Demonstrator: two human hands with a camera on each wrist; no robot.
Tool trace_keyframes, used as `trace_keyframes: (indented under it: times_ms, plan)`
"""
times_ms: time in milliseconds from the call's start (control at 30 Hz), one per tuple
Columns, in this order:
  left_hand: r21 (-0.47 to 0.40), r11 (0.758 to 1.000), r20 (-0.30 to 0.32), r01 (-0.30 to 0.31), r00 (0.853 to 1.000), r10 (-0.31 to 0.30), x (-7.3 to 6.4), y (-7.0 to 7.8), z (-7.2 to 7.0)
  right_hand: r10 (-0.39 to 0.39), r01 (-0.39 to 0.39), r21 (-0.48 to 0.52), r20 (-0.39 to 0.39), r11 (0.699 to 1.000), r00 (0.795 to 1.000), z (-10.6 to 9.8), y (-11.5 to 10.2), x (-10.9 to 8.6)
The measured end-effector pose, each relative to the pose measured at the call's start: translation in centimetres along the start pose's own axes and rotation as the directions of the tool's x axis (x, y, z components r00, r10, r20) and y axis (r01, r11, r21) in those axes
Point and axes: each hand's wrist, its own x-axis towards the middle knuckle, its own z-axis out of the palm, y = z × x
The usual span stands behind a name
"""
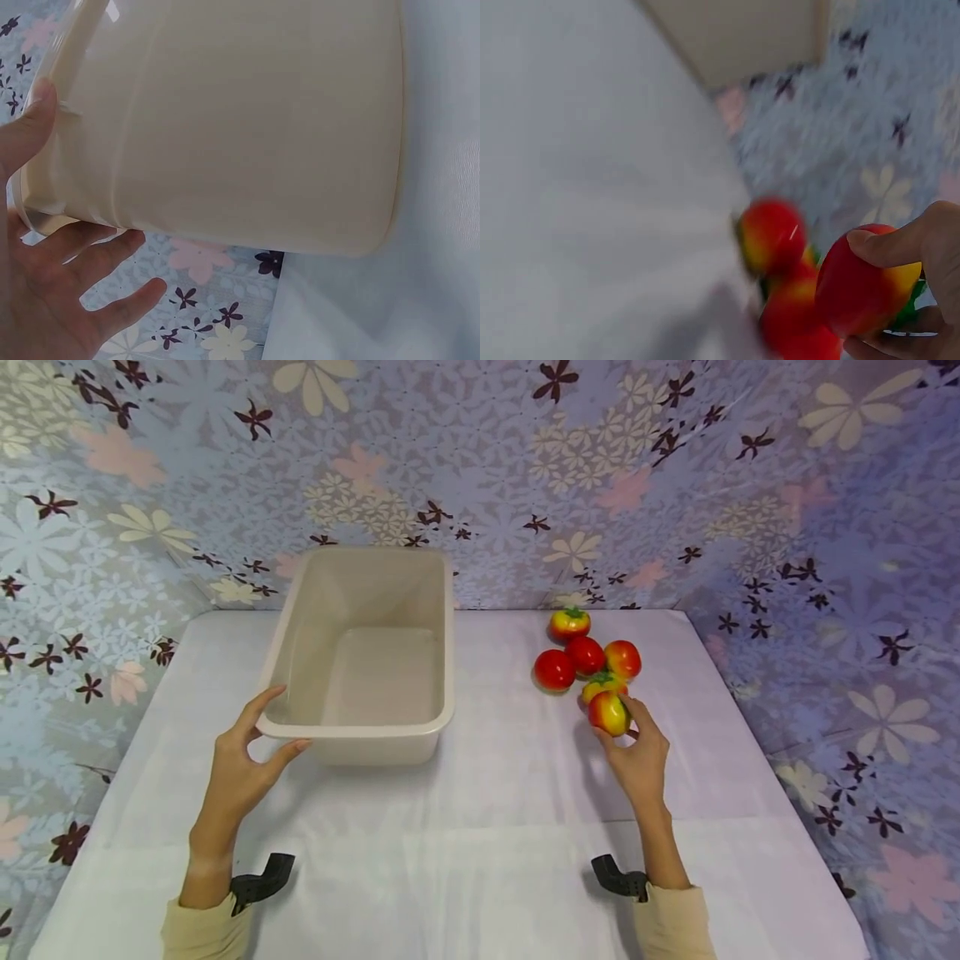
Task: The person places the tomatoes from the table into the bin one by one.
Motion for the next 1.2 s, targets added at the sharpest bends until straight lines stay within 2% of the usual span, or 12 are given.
trace_keyframes:
  times_ms: [200, 333, 467, 667, 867, 1033, 1100, 1200]
  plan:
    - [0.011, 1.000, -0.005, -0.004, 1.000, 0.004, 0.6, -0.1, 0.1, -0.064, 0.062, 0.153, 0.013, 0.986, 0.998, 1.0, -4.7, 1.9]
    - [-0.002, 1.000, -0.005, -0.007, 1.000, 0.007, 1.0, -0.1, 0.3, -0.142, 0.122, 0.317, 0.040, 0.940, 0.989, 2.0, -8.0, 3.5]
    - [-0.009, 1.000, 0.004, -0.003, 1.000, 0.004, 1.1, -0.1, 0.5, -0.213, 0.160, 0.414, 0.086, 0.896, 0.973, 3.0, -11.1, 4.7]
    - [0.001, 1.000, -0.004, 0.004, 1.000, -0.004, 1.0, -0.1, 0.6, -0.317, 0.218, 0.486, 0.130, 0.846, 0.940, 4.9, -15.1, 6.0]
    - [0.002, 1.000, -0.022, 0.017, 1.000, -0.016, 0.6, -0.2, 0.6, -0.403, 0.249, 0.537, 0.190, 0.806, 0.895, 6.8, -18.0, 6.4]
    - [-0.009, 0.999, -0.047, 0.033, 0.998, -0.033, 0.0, -0.1, 0.5, -0.452, 0.239, 0.583, 0.251, 0.777, 0.856, 8.4, -19.3, 6.4]
    - [-0.005, 1.000, -0.050, 0.028, 0.998, -0.028, -0.1, -0.1, 0.5, -0.482, 0.258, 0.592, 0.256, 0.763, 0.838, 9.1, -19.5, 6.5]
    - [-0.009, 1.000, -0.044, 0.010, 0.999, -0.010, -0.1, -0.2, 0.5, -0.509, 0.298, 0.575, 0.248, 0.762, 0.824, 9.9, -19.4, 6.4]
